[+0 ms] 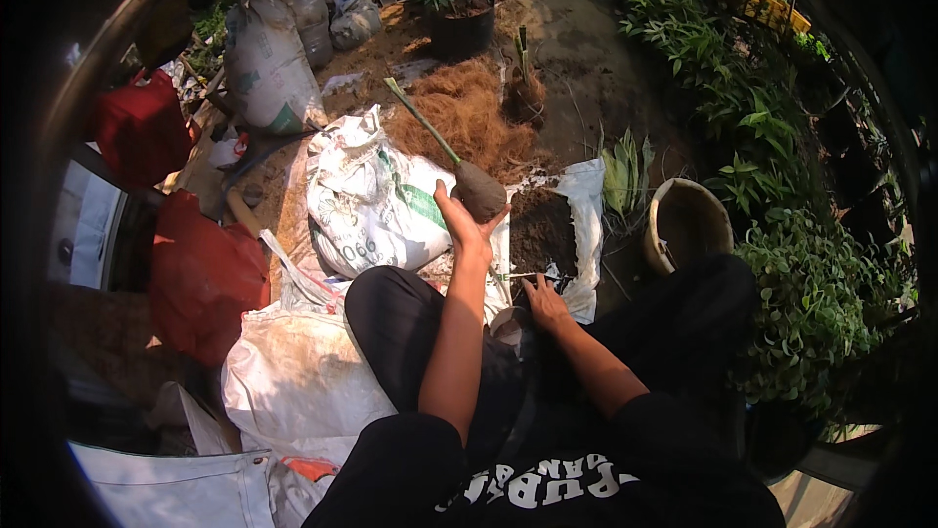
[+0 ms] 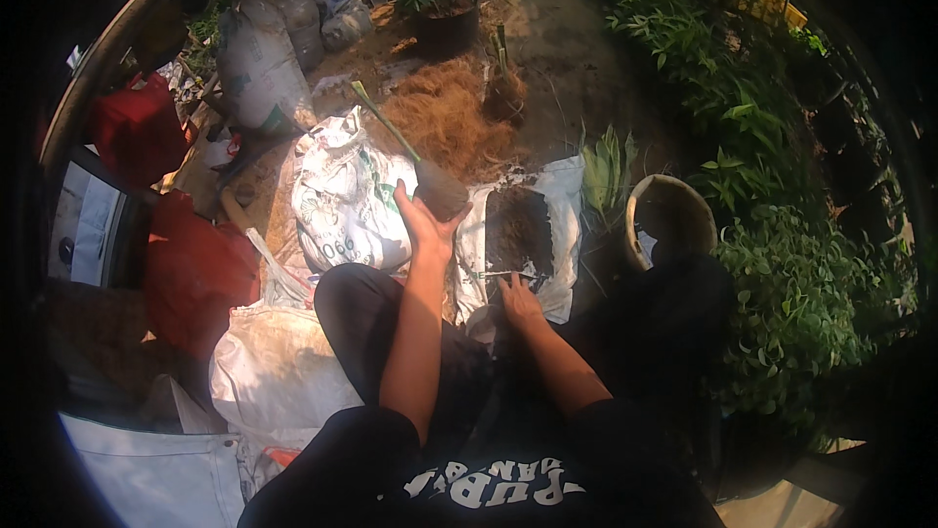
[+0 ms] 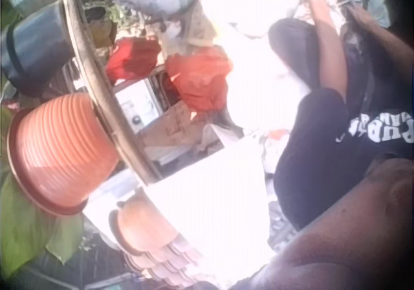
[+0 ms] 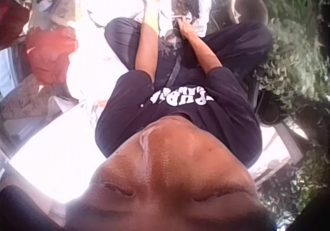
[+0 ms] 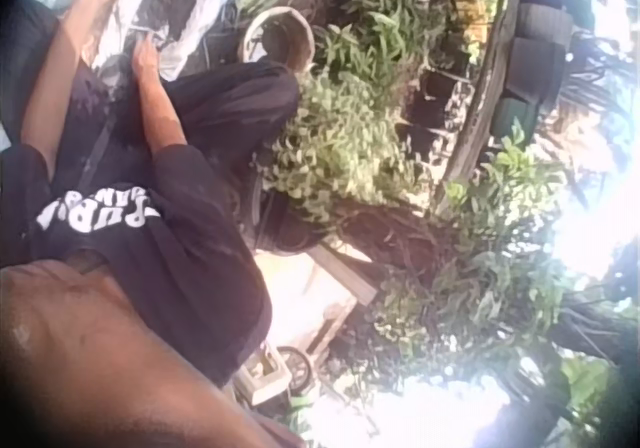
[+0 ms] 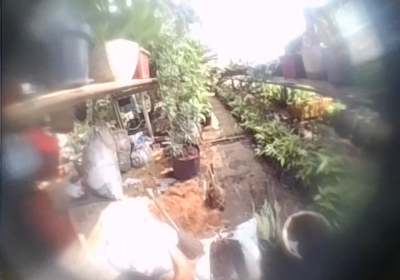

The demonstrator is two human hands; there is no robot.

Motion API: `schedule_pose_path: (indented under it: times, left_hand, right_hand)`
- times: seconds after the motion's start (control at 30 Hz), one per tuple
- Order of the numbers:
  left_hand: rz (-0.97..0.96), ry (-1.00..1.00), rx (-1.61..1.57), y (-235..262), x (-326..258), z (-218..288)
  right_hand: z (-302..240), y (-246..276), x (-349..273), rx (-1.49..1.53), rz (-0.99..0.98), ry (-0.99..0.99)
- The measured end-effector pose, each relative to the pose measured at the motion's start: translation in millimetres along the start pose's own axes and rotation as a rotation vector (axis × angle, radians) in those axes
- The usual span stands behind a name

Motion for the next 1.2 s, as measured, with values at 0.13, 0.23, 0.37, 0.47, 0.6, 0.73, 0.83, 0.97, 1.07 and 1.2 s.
schedule_pose_path:
  times: [0.13,0.23,0.37,0.47,0.6,0.73,0.83,0.97,1.07,1.2]
  left_hand:
    - [-0.131,0.017,-0.012,-5.6,-3.0,4.9]
    - [-0.113,-0.003,-0.012,-7.7,-5.0,5.9]
    - [-0.121,0.002,-0.027,-0.6,0.2,0.5]
    - [-0.109,0.002,-0.035,0.5,2.9,1.6]
    - [-0.096,-0.021,-0.043,-4.8,-3.1,10.8]
    - [-0.051,-0.023,-0.049,-2.2,-1.0,14.8]
    - [-0.112,-0.018,-0.093,-0.3,3.9,11.4]
    - [0.010,-0.052,-0.036,-7.2,-5.4,23.6]
    - [0.016,-0.052,-0.036,-6.7,-7.0,29.1]
    - [-0.060,-0.041,-0.065,-0.9,1.1,24.7]
  right_hand:
    - [-6.4,1.8,-7.6,-0.246,-0.007,0.241]
    - [-8.0,1.4,-5.6,-0.189,0.015,0.281]
    - [-8.0,2.5,-12.4,-0.212,0.000,0.221]
    - [-1.4,-2.1,-13.0,-0.198,0.035,0.132]
    - [15.4,-6.8,-3.9,-0.106,0.161,0.087]
    - [14.1,19.9,8.1,-0.130,0.132,0.071]
    - [15.1,42.5,29.7,0.021,0.243,0.029]
    - [6.9,85.9,60.1,-0.021,0.377,0.051]
    - [0.2,124.3,86.6,0.055,0.548,0.085]
    - [-10.8,152.5,116.1,0.109,0.584,0.101]
Point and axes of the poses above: each hand's wrist, its own x-axis towards the middle knuckle, its own y-axis out of the back of the hand, z = x × y, the point moved 6 cm from there along x, towards the middle knuckle, and after that the axes turned 12 degrees about -y, right-handed, at the moved point
